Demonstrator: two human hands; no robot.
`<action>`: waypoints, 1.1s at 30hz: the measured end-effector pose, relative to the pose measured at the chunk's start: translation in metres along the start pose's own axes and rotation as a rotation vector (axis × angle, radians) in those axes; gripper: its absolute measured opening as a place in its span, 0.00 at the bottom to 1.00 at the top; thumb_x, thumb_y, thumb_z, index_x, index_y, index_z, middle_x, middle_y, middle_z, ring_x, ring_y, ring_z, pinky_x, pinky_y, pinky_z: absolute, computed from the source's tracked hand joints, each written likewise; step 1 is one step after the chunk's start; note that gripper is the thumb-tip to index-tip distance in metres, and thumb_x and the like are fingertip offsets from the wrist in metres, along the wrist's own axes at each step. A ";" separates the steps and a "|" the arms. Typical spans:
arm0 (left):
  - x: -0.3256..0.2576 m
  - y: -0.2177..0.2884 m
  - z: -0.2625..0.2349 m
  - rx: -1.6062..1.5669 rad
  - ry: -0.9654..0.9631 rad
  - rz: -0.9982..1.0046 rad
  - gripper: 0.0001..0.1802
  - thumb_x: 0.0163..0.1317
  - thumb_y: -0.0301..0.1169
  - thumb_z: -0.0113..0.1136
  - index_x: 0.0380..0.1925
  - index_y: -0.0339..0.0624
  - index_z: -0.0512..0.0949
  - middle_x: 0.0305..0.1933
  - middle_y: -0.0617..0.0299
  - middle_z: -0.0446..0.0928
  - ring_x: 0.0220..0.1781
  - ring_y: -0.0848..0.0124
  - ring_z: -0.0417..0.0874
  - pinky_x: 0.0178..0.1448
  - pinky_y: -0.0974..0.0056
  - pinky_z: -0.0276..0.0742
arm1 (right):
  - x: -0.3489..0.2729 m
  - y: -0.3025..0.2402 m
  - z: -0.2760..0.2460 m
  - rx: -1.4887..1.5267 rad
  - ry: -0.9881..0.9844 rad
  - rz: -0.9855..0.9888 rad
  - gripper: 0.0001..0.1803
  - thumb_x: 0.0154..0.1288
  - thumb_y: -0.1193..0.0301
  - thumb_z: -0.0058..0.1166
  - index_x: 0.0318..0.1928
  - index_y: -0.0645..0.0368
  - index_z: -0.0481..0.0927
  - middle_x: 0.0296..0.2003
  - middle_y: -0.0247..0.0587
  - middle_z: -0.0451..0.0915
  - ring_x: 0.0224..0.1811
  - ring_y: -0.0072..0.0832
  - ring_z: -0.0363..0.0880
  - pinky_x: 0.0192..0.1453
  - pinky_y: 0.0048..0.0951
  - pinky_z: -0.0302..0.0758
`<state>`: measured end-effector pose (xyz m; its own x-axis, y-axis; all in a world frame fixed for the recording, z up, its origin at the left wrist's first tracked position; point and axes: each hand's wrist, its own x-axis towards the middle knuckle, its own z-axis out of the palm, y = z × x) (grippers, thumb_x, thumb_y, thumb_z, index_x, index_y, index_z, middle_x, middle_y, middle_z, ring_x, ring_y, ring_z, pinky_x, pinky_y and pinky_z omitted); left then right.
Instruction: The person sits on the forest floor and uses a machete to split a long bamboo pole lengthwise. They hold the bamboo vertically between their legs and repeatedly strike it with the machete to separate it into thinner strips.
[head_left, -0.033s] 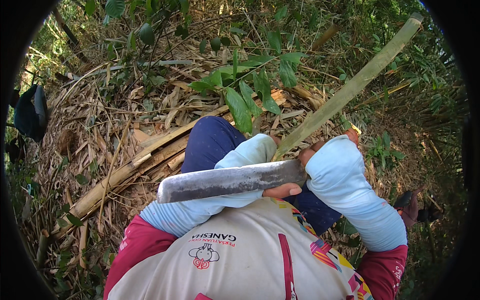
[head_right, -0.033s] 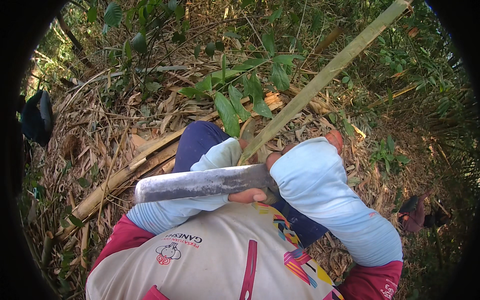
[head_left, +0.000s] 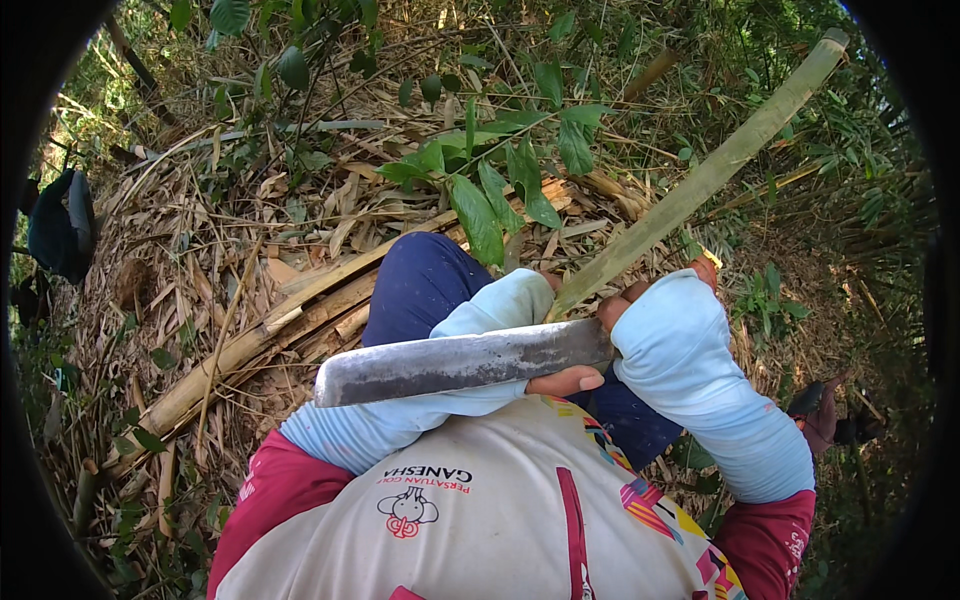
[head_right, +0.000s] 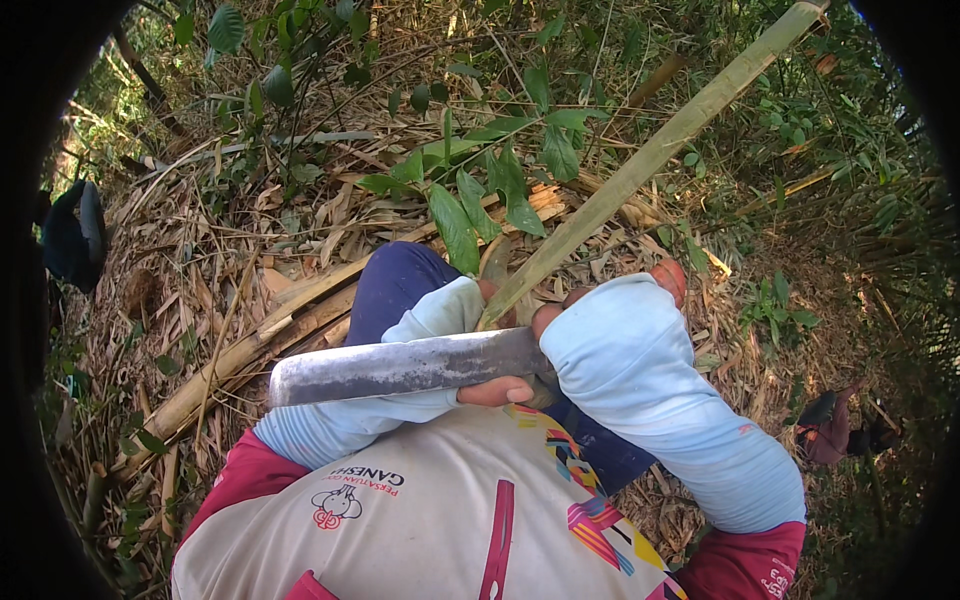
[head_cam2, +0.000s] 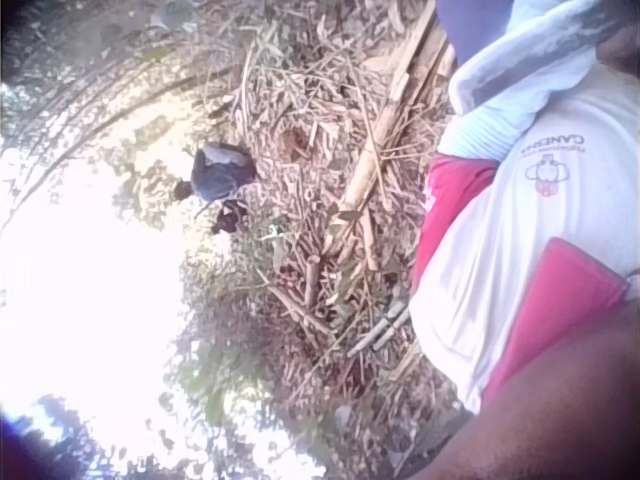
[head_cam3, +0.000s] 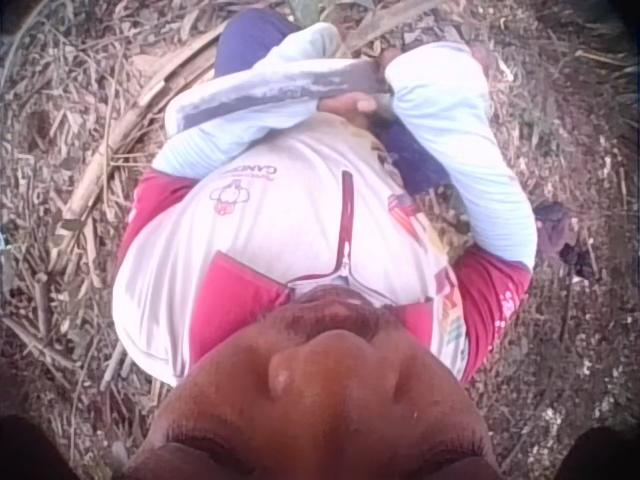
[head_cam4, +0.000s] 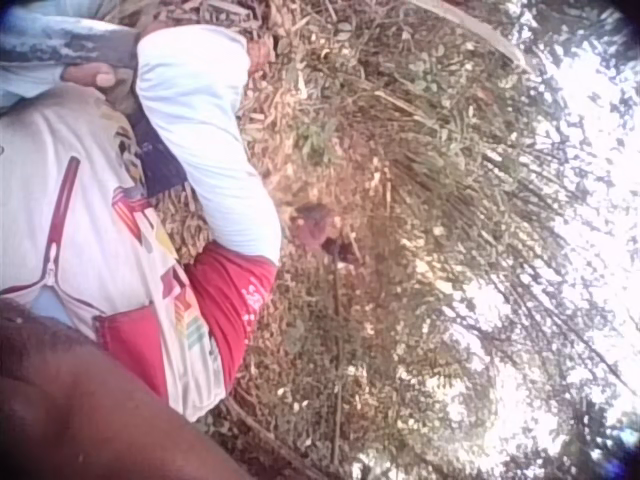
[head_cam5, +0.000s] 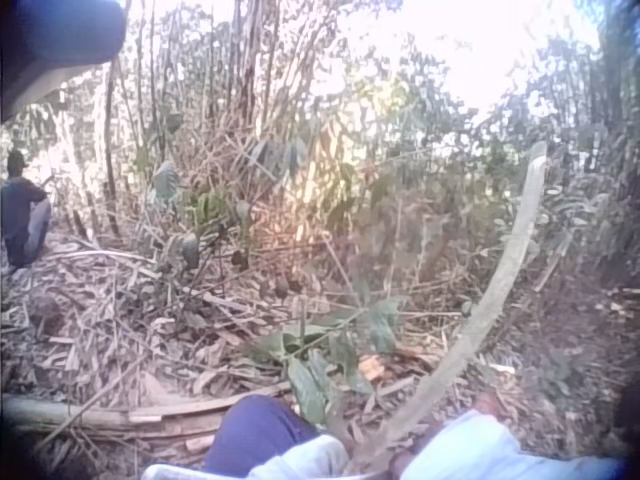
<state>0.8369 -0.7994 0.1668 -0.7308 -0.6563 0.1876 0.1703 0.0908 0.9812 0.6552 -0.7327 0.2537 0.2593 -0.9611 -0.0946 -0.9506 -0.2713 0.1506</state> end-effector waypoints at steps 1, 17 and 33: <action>0.001 0.002 0.000 0.160 0.014 0.148 0.37 0.37 0.41 0.84 0.43 0.34 0.74 0.34 0.60 0.77 0.35 0.75 0.76 0.36 0.67 0.72 | 0.000 0.000 0.000 -0.007 0.004 0.002 0.11 0.43 0.66 0.57 0.31 0.53 0.79 0.18 0.36 0.74 0.25 0.40 0.77 0.43 0.56 0.68; 0.006 0.008 -0.002 0.193 -0.024 0.054 0.27 0.38 0.34 0.83 0.34 0.36 0.76 0.30 0.62 0.77 0.34 0.80 0.74 0.32 0.69 0.71 | 0.000 -0.003 -0.007 -0.069 -0.065 -0.023 0.09 0.55 0.62 0.52 0.34 0.47 0.81 0.20 0.34 0.78 0.26 0.38 0.81 0.35 0.52 0.66; 0.005 0.000 0.002 0.155 -0.038 0.035 0.26 0.43 0.34 0.80 0.38 0.35 0.76 0.30 0.56 0.75 0.32 0.68 0.76 0.33 0.64 0.69 | 0.002 0.001 -0.007 -0.058 -0.124 0.037 0.11 0.58 0.62 0.50 0.39 0.47 0.82 0.22 0.38 0.80 0.29 0.40 0.82 0.37 0.51 0.69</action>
<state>0.8319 -0.8006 0.1681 -0.7515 -0.6218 0.2205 0.0941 0.2297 0.9687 0.6560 -0.7349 0.2601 0.1976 -0.9579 -0.2083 -0.9469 -0.2415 0.2124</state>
